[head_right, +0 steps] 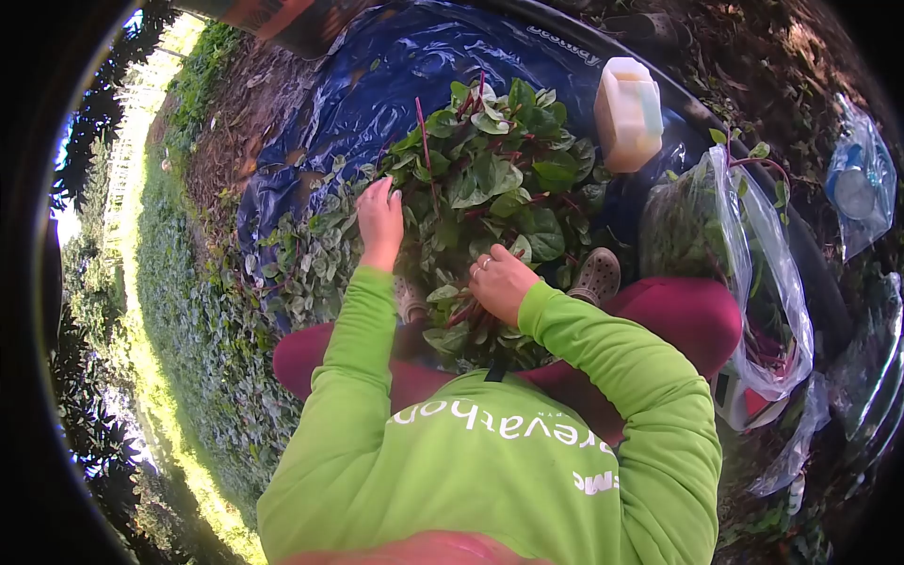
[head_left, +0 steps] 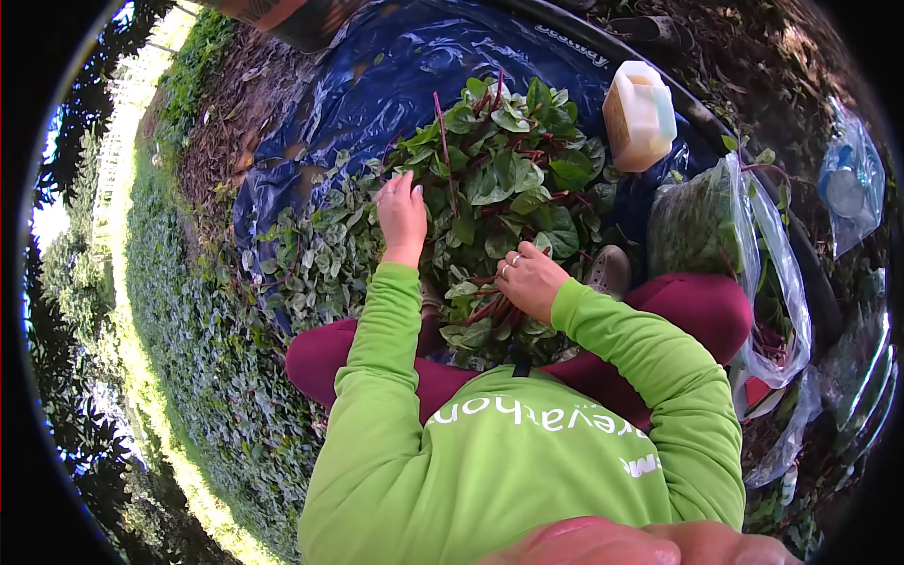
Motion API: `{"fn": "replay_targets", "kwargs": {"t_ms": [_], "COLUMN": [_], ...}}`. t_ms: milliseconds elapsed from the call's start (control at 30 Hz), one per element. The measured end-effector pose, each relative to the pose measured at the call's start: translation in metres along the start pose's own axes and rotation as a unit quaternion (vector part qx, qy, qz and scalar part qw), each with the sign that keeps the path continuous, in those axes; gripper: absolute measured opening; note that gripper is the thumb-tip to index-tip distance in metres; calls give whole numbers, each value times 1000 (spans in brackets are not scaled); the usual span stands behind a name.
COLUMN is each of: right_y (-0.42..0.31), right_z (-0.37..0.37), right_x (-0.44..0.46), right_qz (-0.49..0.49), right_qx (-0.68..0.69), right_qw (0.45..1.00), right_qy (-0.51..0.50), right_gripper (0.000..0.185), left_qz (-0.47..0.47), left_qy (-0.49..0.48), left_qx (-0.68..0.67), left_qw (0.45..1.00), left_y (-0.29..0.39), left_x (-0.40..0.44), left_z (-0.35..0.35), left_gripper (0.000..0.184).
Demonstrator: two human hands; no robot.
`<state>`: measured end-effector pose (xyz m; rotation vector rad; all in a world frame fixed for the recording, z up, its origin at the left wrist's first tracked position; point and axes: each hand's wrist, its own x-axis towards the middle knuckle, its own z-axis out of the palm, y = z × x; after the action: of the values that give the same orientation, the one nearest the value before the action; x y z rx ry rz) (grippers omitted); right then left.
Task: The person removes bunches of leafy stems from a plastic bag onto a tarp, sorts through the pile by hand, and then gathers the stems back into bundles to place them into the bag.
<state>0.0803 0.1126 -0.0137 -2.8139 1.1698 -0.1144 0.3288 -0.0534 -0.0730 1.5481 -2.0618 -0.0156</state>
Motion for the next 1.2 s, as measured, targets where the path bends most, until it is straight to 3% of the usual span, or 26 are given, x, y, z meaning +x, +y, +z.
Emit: {"fn": "replay_targets", "kwargs": {"t_ms": [33, 167, 233, 267, 367, 433, 500, 567, 633, 700, 733, 800, 833, 900, 933, 967, 1033, 1100, 1167, 1200], "right_y": [0, 2, 3, 4, 6, 9, 16, 21, 26, 28, 29, 27, 26, 23, 21, 17, 14, 12, 7, 8], "right_z": [1, -1, -4, -6, -17, -19, -19, -25, -22, -24, -27, -25, -24, -22, -22, -21, -18, -16, -14, -6], "right_x": [1, 1, 2, 1, 2, 2, 5, 8, 9, 9, 9, 7, 7, 9, 8, 6, 6, 4, 0, -4], "right_qz": [0, 6, 11, 9, 13, 20, 32, 43, 53, 90, 101, 105, 109, 112, 123, 135, 143, 157, 152, 151], "right_qx": [0, 18, 30, 23, 16, 18, 14, 13, 3, 31, 18, 28, 38, 52, 63, 75, 88, 100, 77, 75], "right_qw": [1000, 1000, 999, 999, 1000, 1000, 999, 998, 996, 989, 991, 991, 991, 991, 990, 987, 986, 983, 984, 984], "right_qy": [0, -6, -16, -21, -16, -4, 13, 37, 65, 110, 86, 75, 64, 45, 40, 33, 17, 5, -48, -48], "right_gripper": [11, 11, 11, 13, 24, 31, 39, 39, 39, 37, 37, 34, 31, 36, 40, 45, 52, 59, 53, 53], "left_qz": [34, 5, -213, -262, -259, -231, -81, -41, -72, -217, -218, -291, -292, -9, 8, 4, -27, -24, 71, 71], "left_qy": [4, -9, -46, -57, -122, -112, -81, -174, -287, -407, -406, -389, -386, -405, -427, -426, -317, -280, -285, -282], "left_qx": [-60, -113, -85, -76, -137, -173, -215, -258, -311, -452, -453, -651, -653, -432, -284, -286, -122, -158, -159, -160], "left_qw": [998, 994, 972, 960, 948, 951, 970, 950, 903, 763, 763, 583, 582, 806, 858, 858, 940, 947, 943, 943], "left_y": [20, 44, 45, 45, 41, 52, 62, 79, 84, 71, 67, 60, 71, 100, 114, 122, 137, 132, 125, 121], "left_x": [22, 81, 96, 99, 102, 92, 70, 34, -8, -54, -65, -83, -86, -85, -81, -87, -98, -106, -107, -110], "left_z": [1, 66, 92, 96, 86, 58, 27, -10, -25, -12, -9, -4, -12, -30, -43, -42, -39, -31, -29, -24], "left_gripper": [25, 23, 31, 33, 26, 23, 23, 22, 22, 28, 28, 45, 45, 68, 67, 67, 47, 42, 38, 38]}}
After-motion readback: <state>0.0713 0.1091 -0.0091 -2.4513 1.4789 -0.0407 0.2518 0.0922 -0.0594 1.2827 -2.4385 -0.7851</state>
